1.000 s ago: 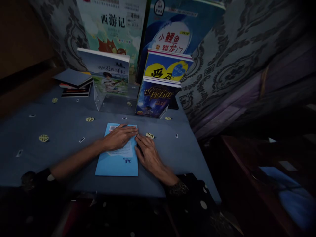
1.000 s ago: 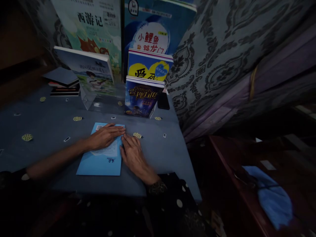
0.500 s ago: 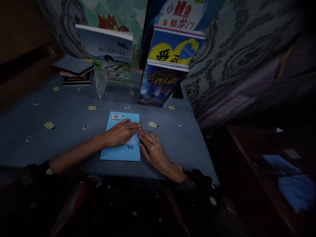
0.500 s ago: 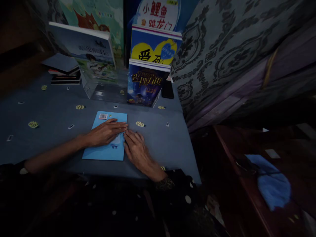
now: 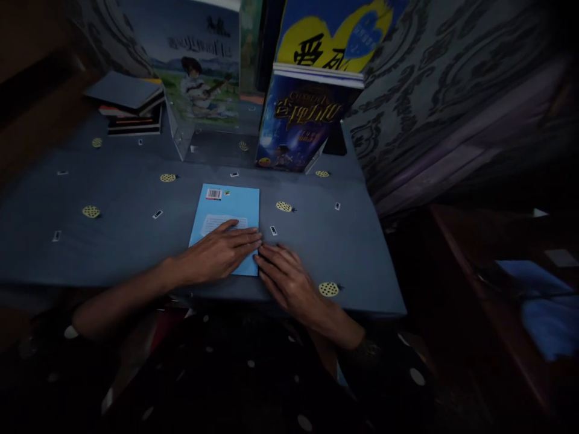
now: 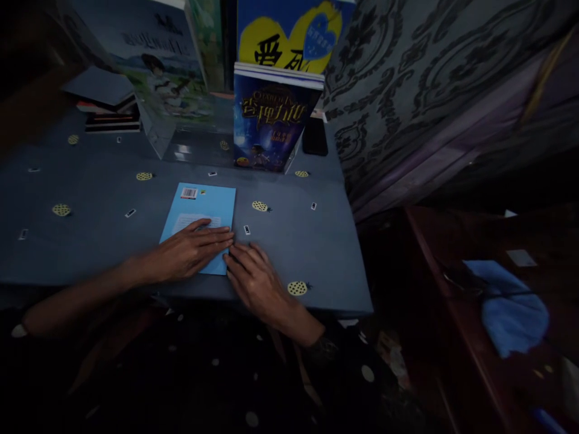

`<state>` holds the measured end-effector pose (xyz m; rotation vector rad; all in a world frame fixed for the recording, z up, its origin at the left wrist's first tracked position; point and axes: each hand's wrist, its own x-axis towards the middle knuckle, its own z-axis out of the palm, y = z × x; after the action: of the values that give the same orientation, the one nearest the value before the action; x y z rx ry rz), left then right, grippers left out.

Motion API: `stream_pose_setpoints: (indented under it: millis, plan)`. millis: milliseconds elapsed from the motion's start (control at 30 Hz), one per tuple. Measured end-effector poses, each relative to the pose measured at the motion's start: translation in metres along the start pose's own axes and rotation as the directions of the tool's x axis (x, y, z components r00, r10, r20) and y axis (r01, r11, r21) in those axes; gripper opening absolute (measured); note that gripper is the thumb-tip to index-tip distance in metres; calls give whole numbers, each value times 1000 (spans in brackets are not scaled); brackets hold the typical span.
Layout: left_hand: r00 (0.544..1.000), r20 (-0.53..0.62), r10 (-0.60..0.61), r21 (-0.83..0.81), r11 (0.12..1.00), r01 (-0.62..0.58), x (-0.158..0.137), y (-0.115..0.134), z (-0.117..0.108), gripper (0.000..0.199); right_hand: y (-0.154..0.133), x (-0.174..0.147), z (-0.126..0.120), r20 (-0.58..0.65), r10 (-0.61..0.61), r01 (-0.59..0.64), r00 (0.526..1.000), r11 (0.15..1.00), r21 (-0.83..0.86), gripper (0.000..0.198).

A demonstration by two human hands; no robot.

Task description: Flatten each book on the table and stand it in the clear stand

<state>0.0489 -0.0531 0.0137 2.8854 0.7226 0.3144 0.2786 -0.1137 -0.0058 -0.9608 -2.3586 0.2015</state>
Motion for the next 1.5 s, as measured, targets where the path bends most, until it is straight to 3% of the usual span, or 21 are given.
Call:
stream_pose_setpoints:
  millis: [233,433,1000,1200,1300,1500]
  plan:
    - [998,-55,-33,18,999,34,-26,42,1,42,-10,-14,-8,55,-35,32,998,998,59,35]
    - [971,-225,-76,70,993,94,-45,71,14,46,-11,-12,-14,31,-85,81,996,992,92,31]
    - [944,-313,-106,133,979,154,-38,81,22,35,-12,-10,-16,71,-73,67,995,994,90,34]
    - [927,-334,-169,153,961,230,-52,88,26,40,-10,-11,-11,-4,-133,133,991,988,83,32]
    - [904,-354,-240,156,938,310,-64,89,24,46,-9,-2,-11,14,-157,154,988,982,106,30]
    - [804,-427,-413,157,842,516,-91,90,21,51,-18,42,-5,129,-304,274,944,939,207,27]
